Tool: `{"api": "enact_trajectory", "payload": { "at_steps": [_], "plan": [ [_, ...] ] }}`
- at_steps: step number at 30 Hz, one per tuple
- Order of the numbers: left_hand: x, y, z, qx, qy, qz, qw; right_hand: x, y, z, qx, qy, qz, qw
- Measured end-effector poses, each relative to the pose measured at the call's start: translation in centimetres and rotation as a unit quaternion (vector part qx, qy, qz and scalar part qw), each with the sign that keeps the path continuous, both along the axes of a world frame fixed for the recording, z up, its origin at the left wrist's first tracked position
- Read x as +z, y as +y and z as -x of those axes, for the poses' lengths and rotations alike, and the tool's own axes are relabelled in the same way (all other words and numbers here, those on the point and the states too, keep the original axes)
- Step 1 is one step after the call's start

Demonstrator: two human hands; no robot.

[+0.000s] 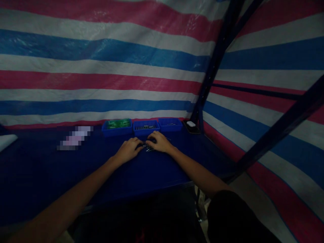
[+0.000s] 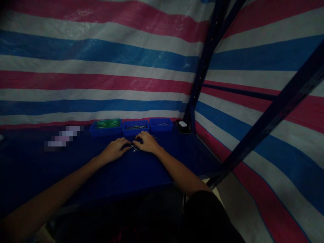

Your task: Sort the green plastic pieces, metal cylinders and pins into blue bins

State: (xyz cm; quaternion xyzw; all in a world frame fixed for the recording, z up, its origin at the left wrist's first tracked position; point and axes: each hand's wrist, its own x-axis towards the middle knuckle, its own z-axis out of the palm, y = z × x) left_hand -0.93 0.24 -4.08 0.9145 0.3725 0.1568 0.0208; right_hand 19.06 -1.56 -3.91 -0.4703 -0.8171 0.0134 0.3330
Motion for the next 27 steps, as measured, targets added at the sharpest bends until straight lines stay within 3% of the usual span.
{"api": "enact_trajectory", "payload": {
  "at_steps": [3,7,14,22,27],
  "plan": [
    [0.4,-0.1,0.0,0.025,0.013,-0.004,1.0,0.4,-0.3,-2.2,-0.069,0.051,-0.003,0.996],
    [0.5,0.0,0.4,0.045,0.009,0.002,0.999,-0.3,0.5,-4.3,-0.156,0.035,0.054,0.986],
    [0.2,-0.1,-0.3,0.029,0.0,-0.024,0.999,-0.9,1.1,-4.2,-0.141,-0.046,0.137,0.979],
    [0.0,1.4,-1.1,0.009,0.023,-0.029,0.999,-0.6,0.5,-3.8,-0.143,-0.079,0.151,0.975],
    [0.0,0.8,-1.0,0.014,0.026,-0.044,0.999,-0.4,2.0,-3.9,-0.197,-0.098,0.134,0.966]
  ]
}}
